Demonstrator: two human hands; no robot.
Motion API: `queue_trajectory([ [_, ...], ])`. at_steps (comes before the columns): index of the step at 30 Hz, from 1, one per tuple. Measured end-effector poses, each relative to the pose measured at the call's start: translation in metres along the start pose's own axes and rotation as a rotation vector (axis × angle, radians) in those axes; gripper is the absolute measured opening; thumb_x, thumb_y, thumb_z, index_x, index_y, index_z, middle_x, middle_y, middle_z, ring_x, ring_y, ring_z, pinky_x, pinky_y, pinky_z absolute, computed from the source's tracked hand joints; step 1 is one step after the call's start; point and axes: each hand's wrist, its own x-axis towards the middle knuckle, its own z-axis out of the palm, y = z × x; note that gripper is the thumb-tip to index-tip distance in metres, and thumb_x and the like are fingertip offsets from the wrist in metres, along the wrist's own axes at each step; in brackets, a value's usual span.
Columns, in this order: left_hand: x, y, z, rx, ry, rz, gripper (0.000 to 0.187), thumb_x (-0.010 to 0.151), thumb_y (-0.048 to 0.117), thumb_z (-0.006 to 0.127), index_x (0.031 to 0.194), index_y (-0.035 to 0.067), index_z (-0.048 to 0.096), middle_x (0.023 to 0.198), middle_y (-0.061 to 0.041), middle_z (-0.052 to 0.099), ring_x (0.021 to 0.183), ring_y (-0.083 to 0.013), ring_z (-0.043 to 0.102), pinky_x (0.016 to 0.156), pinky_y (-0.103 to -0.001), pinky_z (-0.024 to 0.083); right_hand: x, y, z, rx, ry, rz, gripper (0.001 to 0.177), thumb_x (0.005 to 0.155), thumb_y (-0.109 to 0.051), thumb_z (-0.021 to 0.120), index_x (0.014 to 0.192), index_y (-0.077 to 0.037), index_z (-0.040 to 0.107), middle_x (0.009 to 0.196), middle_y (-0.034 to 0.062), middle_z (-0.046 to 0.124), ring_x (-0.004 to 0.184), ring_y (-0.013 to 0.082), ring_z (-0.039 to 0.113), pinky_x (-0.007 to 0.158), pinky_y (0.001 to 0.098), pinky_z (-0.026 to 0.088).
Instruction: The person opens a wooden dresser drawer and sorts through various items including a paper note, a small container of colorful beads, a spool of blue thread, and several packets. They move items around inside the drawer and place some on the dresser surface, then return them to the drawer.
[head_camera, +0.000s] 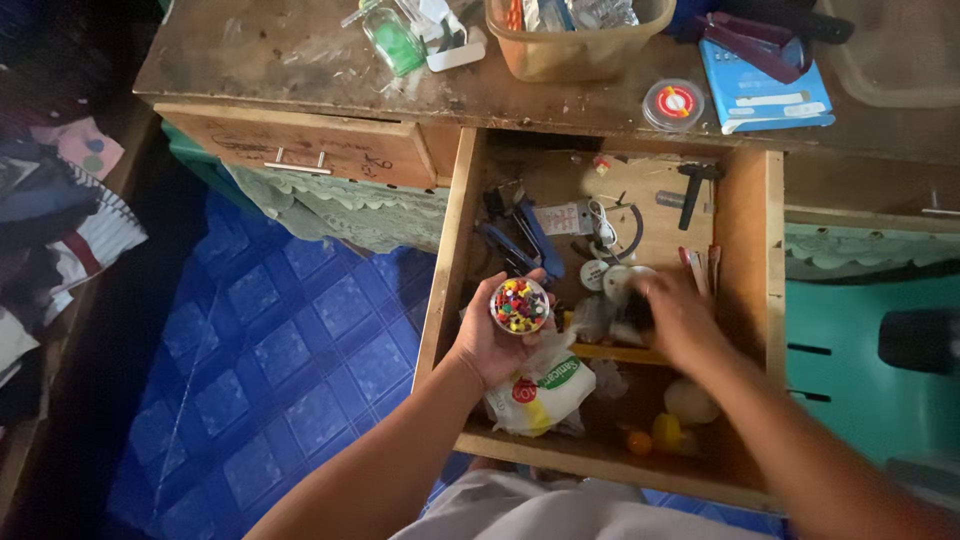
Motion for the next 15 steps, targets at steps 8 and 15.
queue_trajectory([
  [8, 0.002, 0.007, -0.002, -0.042, -0.010, 0.035, 0.052, 0.098, 0.049, 0.052, 0.133, 0.014, 0.064, 0.105, -0.009, 0.069, 0.081, -0.0232, 0.064, 0.058, -0.028, 0.049, -0.050, -0.053, -0.003, -0.064, -0.264, 0.136, 0.084, 0.057, 0.005, 0.076, 0.137, -0.012, 0.057, 0.134, 0.0181, 0.058, 0.125, 0.0419, 0.055, 0.103, 0.0518, 0.041],
  [15, 0.003, 0.013, 0.000, -0.064, -0.050, 0.072, 0.047, 0.100, 0.047, 0.051, 0.129, 0.012, 0.065, 0.104, -0.010, 0.068, 0.077, -0.0232, 0.060, 0.060, -0.030, 0.048, 0.036, 0.013, -0.012, 0.230, -0.368, 0.351, 0.046, 0.084, -0.002, 0.066, 0.126, -0.020, 0.069, 0.115, 0.0103, 0.075, 0.103, 0.0256, 0.072, 0.092, 0.0403, 0.057],
])
